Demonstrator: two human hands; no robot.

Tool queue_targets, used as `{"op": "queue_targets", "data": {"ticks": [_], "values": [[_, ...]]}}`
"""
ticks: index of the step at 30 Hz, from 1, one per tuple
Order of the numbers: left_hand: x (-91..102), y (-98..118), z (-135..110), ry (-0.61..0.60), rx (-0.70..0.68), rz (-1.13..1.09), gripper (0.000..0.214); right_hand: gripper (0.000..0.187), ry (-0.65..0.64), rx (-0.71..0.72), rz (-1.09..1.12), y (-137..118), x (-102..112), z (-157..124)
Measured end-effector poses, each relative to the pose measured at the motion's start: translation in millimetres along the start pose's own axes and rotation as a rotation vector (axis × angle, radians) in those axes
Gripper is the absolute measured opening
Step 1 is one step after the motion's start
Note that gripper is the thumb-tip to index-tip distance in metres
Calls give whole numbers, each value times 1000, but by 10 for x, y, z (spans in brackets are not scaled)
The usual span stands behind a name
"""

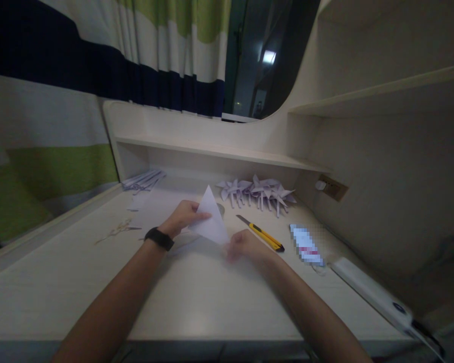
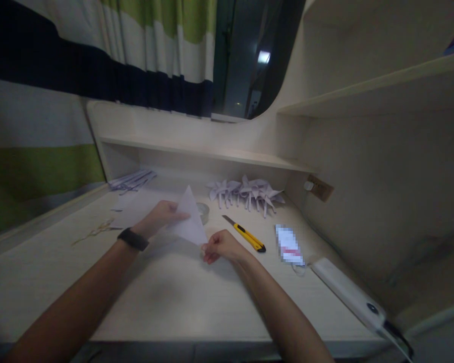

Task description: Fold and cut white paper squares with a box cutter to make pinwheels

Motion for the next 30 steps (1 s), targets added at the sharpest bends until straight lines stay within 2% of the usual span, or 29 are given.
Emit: {"op": "queue_targets", "data": {"ticks": [9, 15, 19, 22, 26, 28, 30], "values": [[19, 44, -22, -26, -15, -24, 28, 47, 21, 19, -8, 11, 4, 13], [36, 72, -41, -12, -8, -13, 26, 50, 38, 47, 41, 54, 89, 38], [56, 65, -44, 32, 12, 10, 28, 49, 4, 96, 68, 40, 114, 38], [61, 79, -56, 50, 19, 8, 30, 44, 15, 128, -18, -16, 81, 8], [62, 77, -50, 47, 48, 5, 30, 36, 71, 177, -297, -150, 62, -68], [43, 47, -29, 31, 63, 5, 29, 36, 28, 170, -361, -213, 74, -101], [-7, 10, -9, 9, 69, 2, 29, 38, -25, 168, -325, -256, 90, -115]]}}
Point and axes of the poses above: each hand's wrist, its own z-axis towards the middle knuckle, its own x-axis out of the back of the hand, y = z × x, the point moved 2 cm from there along z, towards the middle knuckle, and after that the axes turned 9 degrees about z, right-handed, at the moved point
